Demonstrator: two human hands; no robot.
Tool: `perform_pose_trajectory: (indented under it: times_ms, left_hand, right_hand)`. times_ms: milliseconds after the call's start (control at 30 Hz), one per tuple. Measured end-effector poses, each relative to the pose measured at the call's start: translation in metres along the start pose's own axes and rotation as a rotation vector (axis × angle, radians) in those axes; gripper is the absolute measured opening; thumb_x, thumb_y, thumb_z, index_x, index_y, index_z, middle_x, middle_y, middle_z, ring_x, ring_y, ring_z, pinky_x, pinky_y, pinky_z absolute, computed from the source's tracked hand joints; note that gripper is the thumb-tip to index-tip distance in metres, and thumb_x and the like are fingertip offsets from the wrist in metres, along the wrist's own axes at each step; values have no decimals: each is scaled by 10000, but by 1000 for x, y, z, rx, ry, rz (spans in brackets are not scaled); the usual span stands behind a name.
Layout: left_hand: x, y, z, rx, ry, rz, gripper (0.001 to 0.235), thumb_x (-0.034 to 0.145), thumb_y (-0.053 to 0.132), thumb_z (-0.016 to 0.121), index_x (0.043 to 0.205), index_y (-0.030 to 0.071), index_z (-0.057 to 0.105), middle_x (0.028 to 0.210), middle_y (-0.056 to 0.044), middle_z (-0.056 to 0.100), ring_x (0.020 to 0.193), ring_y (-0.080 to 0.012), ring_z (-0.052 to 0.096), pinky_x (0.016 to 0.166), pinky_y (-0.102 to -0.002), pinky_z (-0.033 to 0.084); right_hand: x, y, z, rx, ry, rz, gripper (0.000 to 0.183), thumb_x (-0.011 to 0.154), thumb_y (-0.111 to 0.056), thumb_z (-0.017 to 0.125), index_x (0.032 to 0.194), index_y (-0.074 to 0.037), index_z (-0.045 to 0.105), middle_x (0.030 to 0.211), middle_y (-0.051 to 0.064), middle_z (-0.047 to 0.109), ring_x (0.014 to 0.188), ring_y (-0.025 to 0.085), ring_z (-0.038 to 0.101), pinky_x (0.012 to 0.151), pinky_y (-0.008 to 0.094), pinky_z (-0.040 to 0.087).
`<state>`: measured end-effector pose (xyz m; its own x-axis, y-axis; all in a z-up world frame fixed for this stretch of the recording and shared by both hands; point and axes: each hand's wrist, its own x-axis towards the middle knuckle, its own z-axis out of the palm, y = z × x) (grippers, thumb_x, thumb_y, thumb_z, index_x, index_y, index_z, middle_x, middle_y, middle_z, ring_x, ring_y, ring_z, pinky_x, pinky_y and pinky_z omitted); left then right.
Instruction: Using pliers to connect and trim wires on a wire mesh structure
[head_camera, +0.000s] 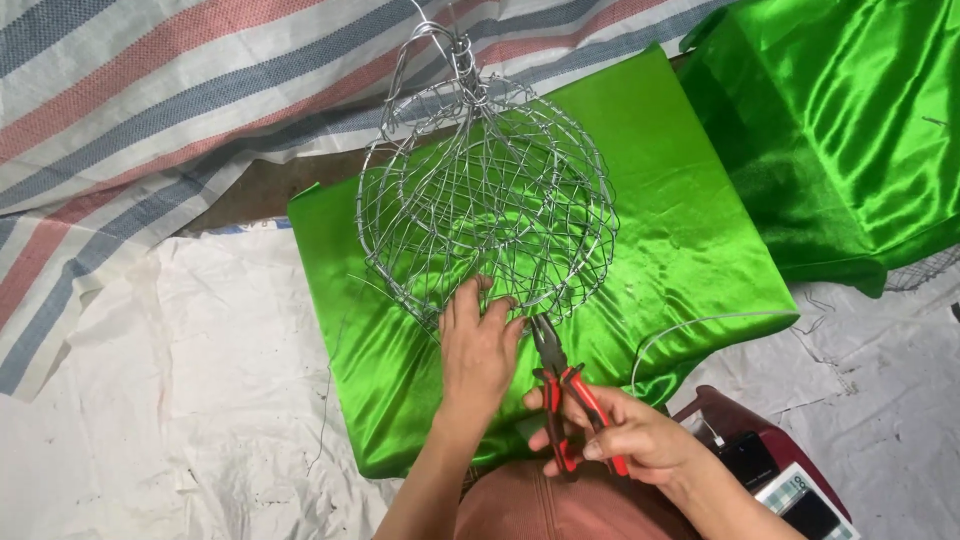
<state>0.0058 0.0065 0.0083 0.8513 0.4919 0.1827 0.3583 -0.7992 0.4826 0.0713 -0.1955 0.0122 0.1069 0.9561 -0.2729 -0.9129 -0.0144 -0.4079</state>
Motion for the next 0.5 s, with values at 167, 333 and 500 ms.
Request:
perform_pose_trajectory:
  times_ms: [167, 333, 500]
  left_hand:
    - [-1, 0, -1, 11, 56, 32, 231, 751, -11, 693, 981, -3, 714, 1274, -155, 533, 1056, -292, 573, 912, -420, 480]
    - [0, -1, -2, 25, 41, 17, 199, 765, 9, 677, 962, -2, 703, 1255, -148, 538, 1018, -286, 574, 888, -417, 476]
    - [1, 2, -6, 54, -6, -3, 213, 750, 50, 730, 958, 14, 699, 1244, -122, 530, 985, -278, 565, 861, -410, 470]
  right_hand:
    - [8, -6, 2, 61, -64, 75, 209, 720, 98, 598, 854, -23, 494, 1518, 296, 451, 1247, 478, 597, 878, 618, 600]
    - [13, 1, -2, 176, -20, 100, 208, 697, 112, 582, 853, -8, 516, 1543, 316, 429, 1245, 518, 587, 859, 657, 596]
    - [13, 9, -3, 359, -55, 66, 189, 742, 16, 593, 887, -72, 509, 1505, 271, 446, 1207, 480, 580, 833, 690, 561]
